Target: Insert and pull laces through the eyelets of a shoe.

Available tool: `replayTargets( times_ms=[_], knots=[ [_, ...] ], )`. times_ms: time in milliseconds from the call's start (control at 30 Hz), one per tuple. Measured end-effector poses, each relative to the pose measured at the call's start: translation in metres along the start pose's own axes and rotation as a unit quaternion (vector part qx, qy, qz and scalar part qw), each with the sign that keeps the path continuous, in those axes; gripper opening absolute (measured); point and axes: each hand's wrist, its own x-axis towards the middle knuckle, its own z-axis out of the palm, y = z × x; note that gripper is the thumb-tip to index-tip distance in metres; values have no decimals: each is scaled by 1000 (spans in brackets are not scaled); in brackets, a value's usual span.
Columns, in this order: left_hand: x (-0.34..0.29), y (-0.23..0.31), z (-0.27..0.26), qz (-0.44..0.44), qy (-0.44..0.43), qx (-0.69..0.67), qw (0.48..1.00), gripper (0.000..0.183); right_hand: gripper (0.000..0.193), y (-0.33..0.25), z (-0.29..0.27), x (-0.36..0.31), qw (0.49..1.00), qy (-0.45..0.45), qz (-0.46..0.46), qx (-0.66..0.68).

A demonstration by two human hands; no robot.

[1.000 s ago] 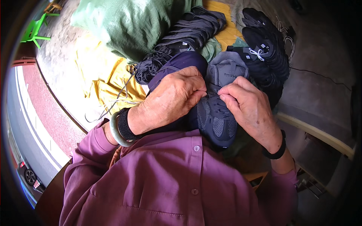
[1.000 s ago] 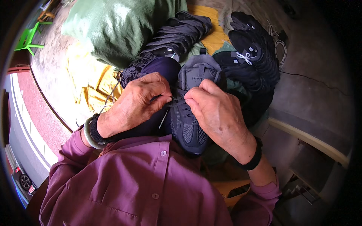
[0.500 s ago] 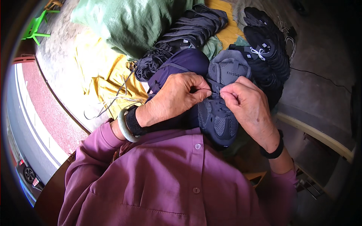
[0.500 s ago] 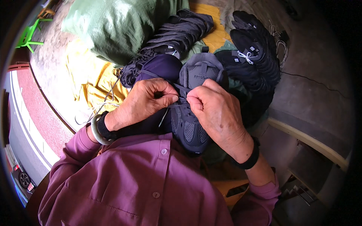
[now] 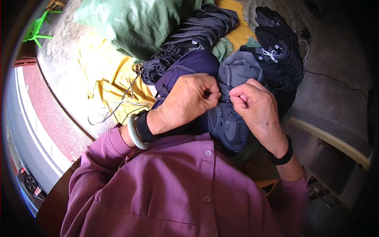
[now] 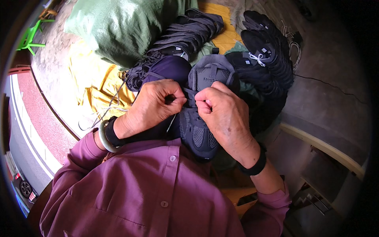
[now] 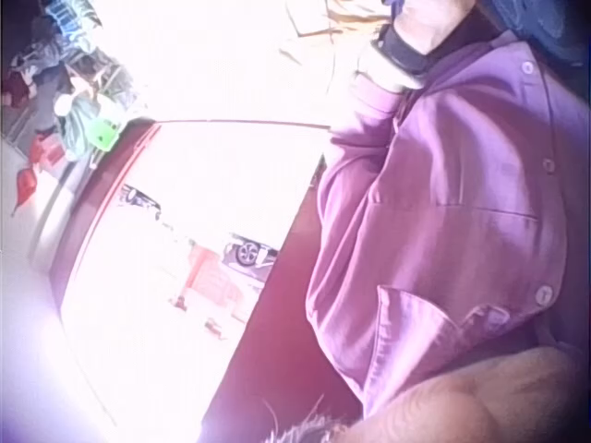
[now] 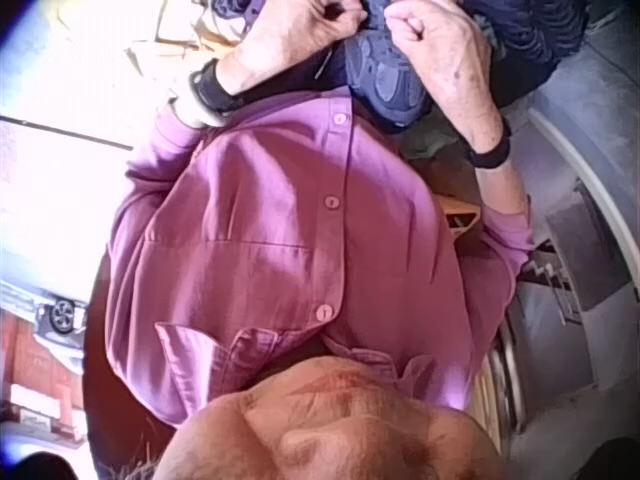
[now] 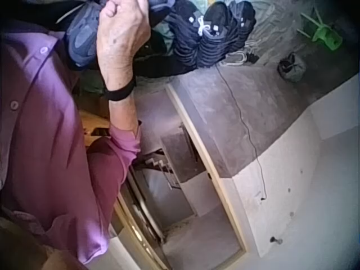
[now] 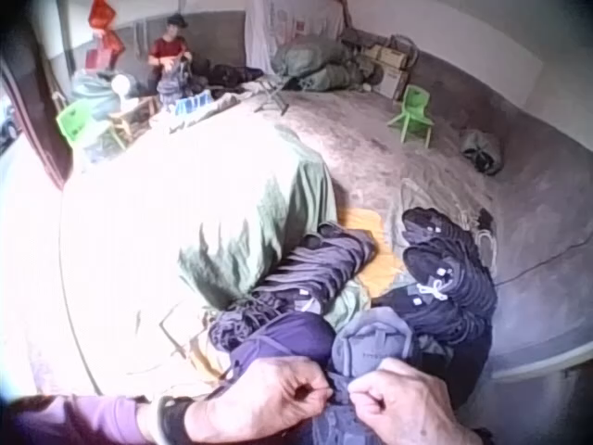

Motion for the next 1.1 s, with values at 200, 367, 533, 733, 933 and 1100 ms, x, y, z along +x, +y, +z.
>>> replayTargets(
  times_ms=[200, 367, 533, 733, 933, 1100],
  knots=[
    [7, 11, 8, 89, 5, 165, 982, 13, 11, -1, 2, 0, 999, -21, 37, 0],
    [11, 6, -7, -13, -86, 147, 985, 16, 11, 3, 1, -3, 1000, -16, 15, 11],
    [6, 3, -17, 19, -112, 131, 985, 16, 11, -3, 4, 0, 999, -28, 17, -15],
    [9, 9, -2, 60, -77, 203, 974, 13, 11, 0, 6, -1, 999, -27, 9, -22],
    [7, 9, -8, 72, -73, 203, 974, 14, 10, -4, 6, 0, 994, -15, -54, -91],
    [6, 8, -16, 44, -85, 201, 975, 14, 12, -6, -17, 3, 978, -56, -87, -181]
  ],
)
